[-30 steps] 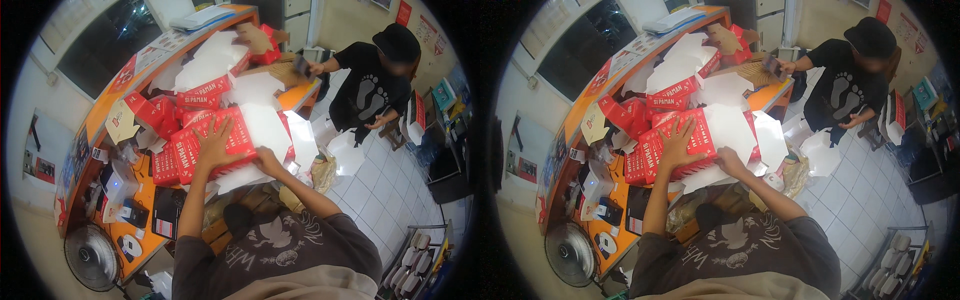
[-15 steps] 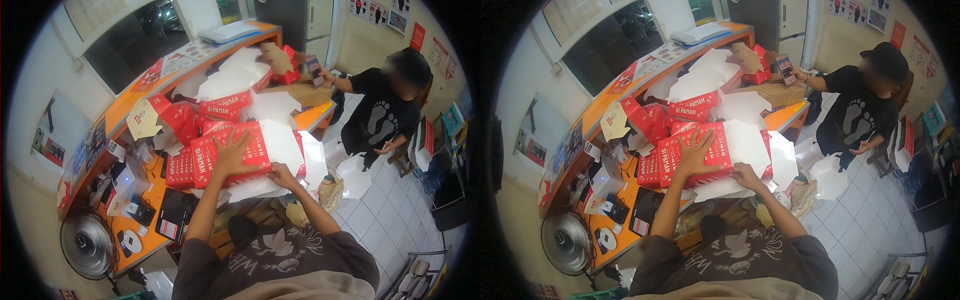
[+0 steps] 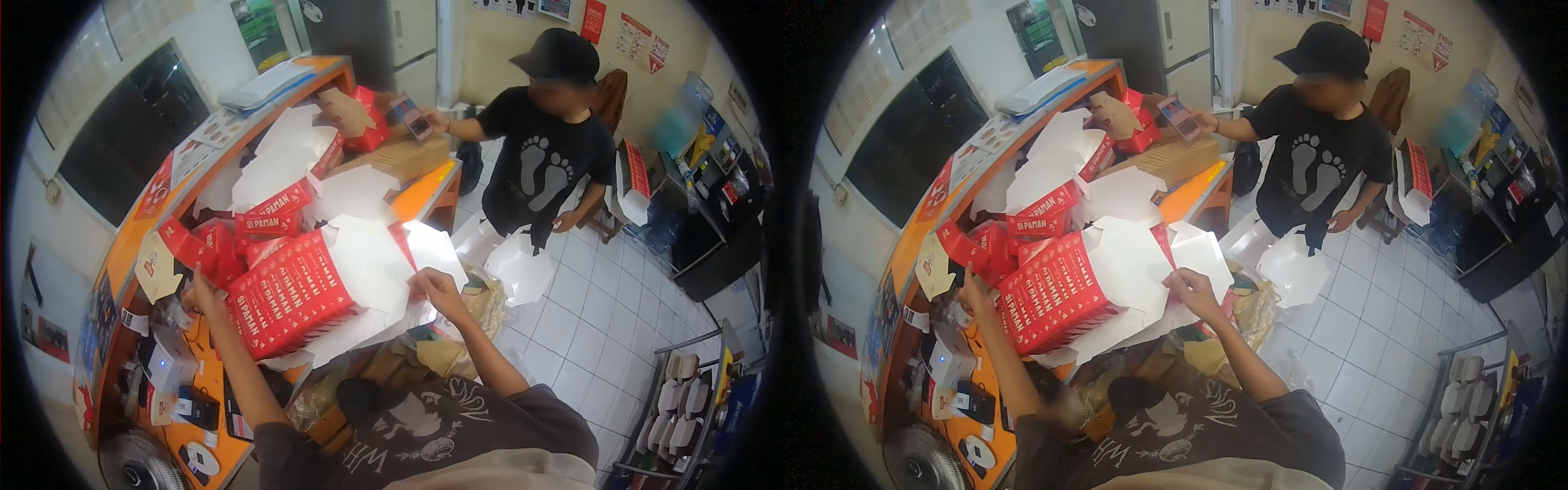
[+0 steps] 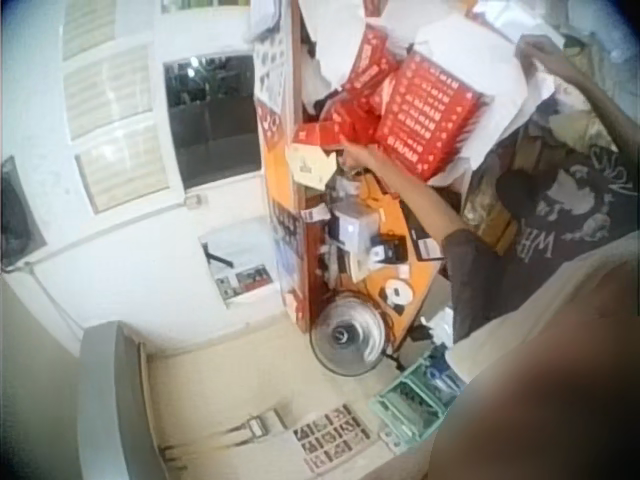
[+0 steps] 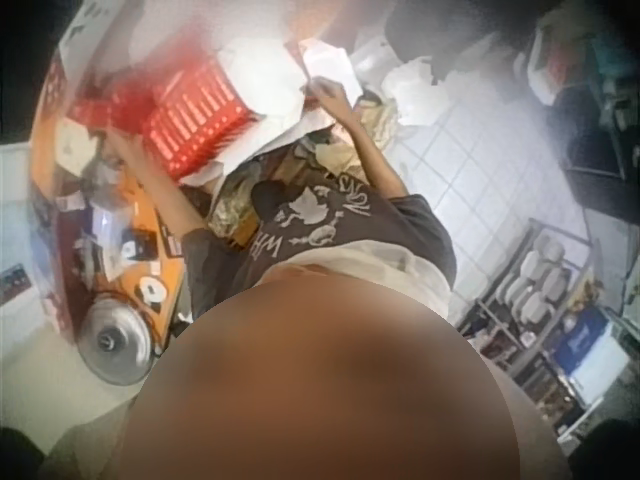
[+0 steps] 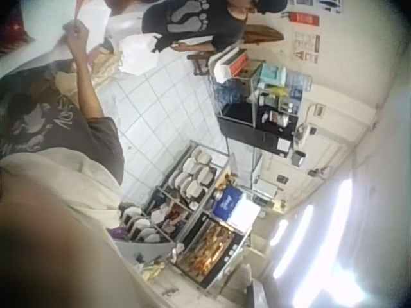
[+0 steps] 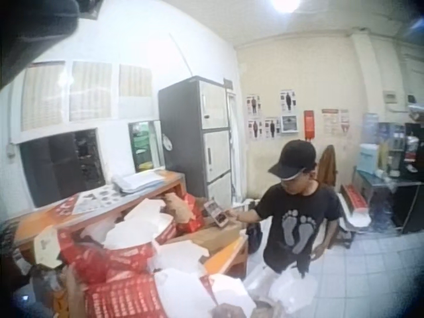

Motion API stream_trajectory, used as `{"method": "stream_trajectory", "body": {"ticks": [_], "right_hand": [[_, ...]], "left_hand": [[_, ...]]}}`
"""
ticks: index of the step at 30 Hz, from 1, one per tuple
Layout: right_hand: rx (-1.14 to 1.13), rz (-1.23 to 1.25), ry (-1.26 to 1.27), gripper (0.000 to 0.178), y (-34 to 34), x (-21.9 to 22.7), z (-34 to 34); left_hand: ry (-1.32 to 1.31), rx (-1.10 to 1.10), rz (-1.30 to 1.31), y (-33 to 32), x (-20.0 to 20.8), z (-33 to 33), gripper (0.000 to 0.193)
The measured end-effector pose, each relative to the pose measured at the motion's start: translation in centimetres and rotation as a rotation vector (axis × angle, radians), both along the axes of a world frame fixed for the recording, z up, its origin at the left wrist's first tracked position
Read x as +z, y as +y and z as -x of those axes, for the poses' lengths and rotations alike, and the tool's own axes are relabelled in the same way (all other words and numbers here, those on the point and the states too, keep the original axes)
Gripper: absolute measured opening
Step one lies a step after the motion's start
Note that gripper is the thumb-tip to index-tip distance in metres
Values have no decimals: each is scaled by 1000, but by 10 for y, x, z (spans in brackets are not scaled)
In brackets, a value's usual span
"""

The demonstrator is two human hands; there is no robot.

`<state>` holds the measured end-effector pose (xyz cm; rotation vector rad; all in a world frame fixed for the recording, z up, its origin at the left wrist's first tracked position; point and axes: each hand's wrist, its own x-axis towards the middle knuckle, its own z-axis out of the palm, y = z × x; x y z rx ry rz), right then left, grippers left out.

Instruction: The person assembles red and white cardboard boxes by folding the flaps and tucking them into slots. They work at a cluttered counter, handling the boxes one by one and stacking the finished units. A second person is visible in the background, also assembling similar boxes.

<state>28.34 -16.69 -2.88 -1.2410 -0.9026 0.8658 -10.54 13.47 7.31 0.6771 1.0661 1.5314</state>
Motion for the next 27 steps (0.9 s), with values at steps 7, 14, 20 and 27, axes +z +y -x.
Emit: {"method": "stream_trajectory", "body": {"ticks": [7, 14, 20, 27], "right_hand": [[-124, 1, 54, 18, -13, -39, -30], [-91, 95, 62, 32, 19, -25, -97], [-400, 78, -269, 38, 126, -18, -202], [-611, 187, -477, 51, 247, -19, -275]], "left_hand": [[728, 176, -226, 74, -30, 28, 51], [848, 216, -615, 63, 6, 17, 50], [1178, 357, -520, -42, 60, -1, 46], [1657, 29, -549, -95, 60, 9, 33]]}}
